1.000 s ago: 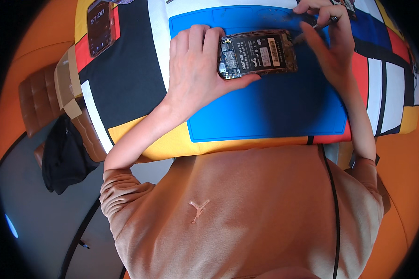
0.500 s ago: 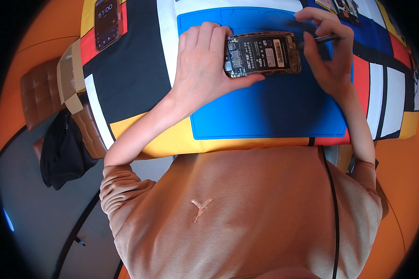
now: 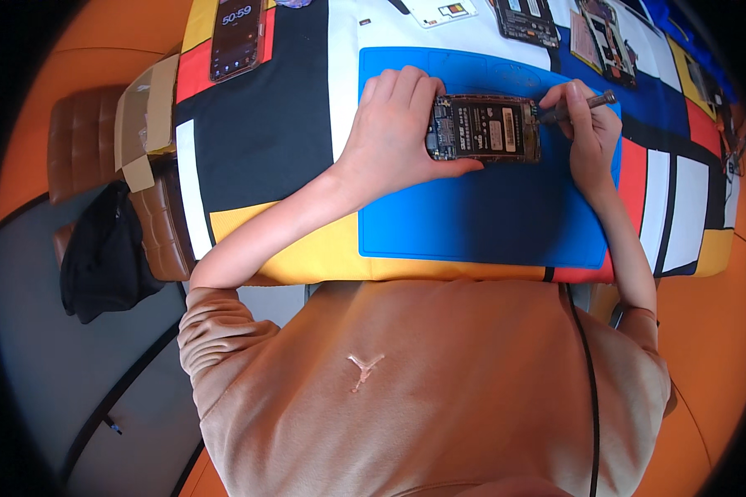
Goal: The person uses a screwdriver to remove screws from a disassembled smartphone motherboard placed on a blue mat. The person repeatedly unscrews and sets aside small screws while stabilizing the board with the other hand.
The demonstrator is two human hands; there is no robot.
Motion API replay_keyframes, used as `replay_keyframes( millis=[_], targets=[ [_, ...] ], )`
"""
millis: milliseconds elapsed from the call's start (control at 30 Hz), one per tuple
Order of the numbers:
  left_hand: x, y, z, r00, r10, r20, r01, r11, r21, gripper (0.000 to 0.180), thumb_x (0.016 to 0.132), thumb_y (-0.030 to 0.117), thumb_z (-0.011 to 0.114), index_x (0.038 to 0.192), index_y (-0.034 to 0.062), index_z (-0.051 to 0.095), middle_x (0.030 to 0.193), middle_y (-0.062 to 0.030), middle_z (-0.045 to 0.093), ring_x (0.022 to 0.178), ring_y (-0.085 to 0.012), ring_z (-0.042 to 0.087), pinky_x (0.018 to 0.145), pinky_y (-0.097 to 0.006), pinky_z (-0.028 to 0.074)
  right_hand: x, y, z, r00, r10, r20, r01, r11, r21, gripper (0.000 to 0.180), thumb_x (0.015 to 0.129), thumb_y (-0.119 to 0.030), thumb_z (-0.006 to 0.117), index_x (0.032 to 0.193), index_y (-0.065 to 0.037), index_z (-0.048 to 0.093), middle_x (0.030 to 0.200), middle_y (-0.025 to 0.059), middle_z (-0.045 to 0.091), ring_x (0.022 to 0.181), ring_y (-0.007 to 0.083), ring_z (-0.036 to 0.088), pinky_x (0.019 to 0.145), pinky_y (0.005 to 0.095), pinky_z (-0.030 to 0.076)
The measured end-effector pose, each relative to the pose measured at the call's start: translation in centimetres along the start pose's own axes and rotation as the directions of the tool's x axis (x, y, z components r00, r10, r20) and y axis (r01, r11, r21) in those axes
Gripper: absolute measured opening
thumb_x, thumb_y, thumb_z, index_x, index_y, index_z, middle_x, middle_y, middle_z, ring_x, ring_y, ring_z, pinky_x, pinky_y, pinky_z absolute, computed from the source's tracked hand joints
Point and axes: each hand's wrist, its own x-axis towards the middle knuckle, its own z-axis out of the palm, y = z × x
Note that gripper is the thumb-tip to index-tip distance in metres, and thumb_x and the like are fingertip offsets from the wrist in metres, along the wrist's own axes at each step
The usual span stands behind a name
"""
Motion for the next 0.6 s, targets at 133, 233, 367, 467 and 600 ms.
replay_keyframes(
  millis=[133, 233, 367, 467, 600],
  targets=[
    [0.1, 0.2, 0.0, 1.0, 0.011, 0.012, -0.011, 1.0, -0.004, 0.076, 0.061, 0.05, 0.088, 0.107, -0.0008, 0.057, 0.1, -0.013, 0.051, 0.092, -0.0295, 0.048, 0.083, -0.039, 0.04, 1.7, 0.2, 1.7, 0.998, -0.023, -0.06, 0.032, 0.986, 0.161, 0.028, 0.105, -0.021, 0.047, 0.113, -0.003, 0.068, 0.081, -0.0005, 0.059, 0.064, 0.0038, 0.05, 0.059, 0.017, 0.039],
    [0.1, 0.1, 0.0, 0.999, -0.009, 0.035, 0.009, 1.0, 0.011, 0.077, 0.06, 0.051, 0.088, 0.107, -0.001, 0.057, 0.1, -0.0133, 0.05, 0.092, -0.0299, 0.048, 0.083, -0.039, 0.04, 3.8, 0.9, 3.5, 0.996, -0.077, -0.043, 0.081, 0.99, 0.112, 0.026, 0.103, -0.022, 0.053, 0.115, -0.004, 0.068, 0.085, 0.0001, 0.061, 0.065, 0.0039, 0.053, 0.058, 0.0182, 0.042],
    [0.1, 0.0, -0.3, 0.999, -0.017, 0.032, 0.017, 1.0, -0.014, 0.076, 0.057, 0.048, 0.091, 0.106, 0.0004, 0.058, 0.103, -0.0103, 0.052, 0.092, -0.0294, 0.048, 0.083, -0.038, 0.041, 4.9, 1.5, 5.1, 0.999, -0.025, -0.044, 0.03, 0.993, 0.115, 0.023, 0.101, -0.021, 0.057, 0.115, -0.006, 0.068, 0.084, 0.0008, 0.064, 0.064, 0.0043, 0.055, 0.056, 0.019, 0.043],
    [0.1, 0.0, -0.4, 1.0, -0.002, 0.026, 0.003, 0.999, -0.034, 0.074, 0.06, 0.05, 0.089, 0.103, -0.0012, 0.058, 0.098, -0.0129, 0.05, 0.089, -0.0299, 0.046, 0.079, -0.039, 0.04, 4.8, 1.8, 5.2, 0.998, 0.003, -0.065, 0.008, 0.983, 0.183, 0.022, 0.1, -0.022, 0.058, 0.112, -0.006, 0.068, 0.082, 0.0011, 0.063, 0.064, 0.0035, 0.055, 0.055, 0.0187, 0.042],
    [0.2, -0.2, 0.0, 1.0, 0.002, 0.019, -0.002, 1.0, -0.006, 0.062, 0.066, 0.041, 0.087, 0.103, -0.0009, 0.059, 0.097, -0.0127, 0.05, 0.087, -0.0287, 0.046, 0.077, -0.037, 0.04, 4.6, 2.4, 4.8, 0.999, -0.005, -0.049, 0.014, 0.984, 0.176, 0.02, 0.099, -0.018, 0.057, 0.109, -0.004, 0.067, 0.081, 0.0009, 0.06, 0.064, 0.004, 0.054, 0.056, 0.0184, 0.041]
  ],
)
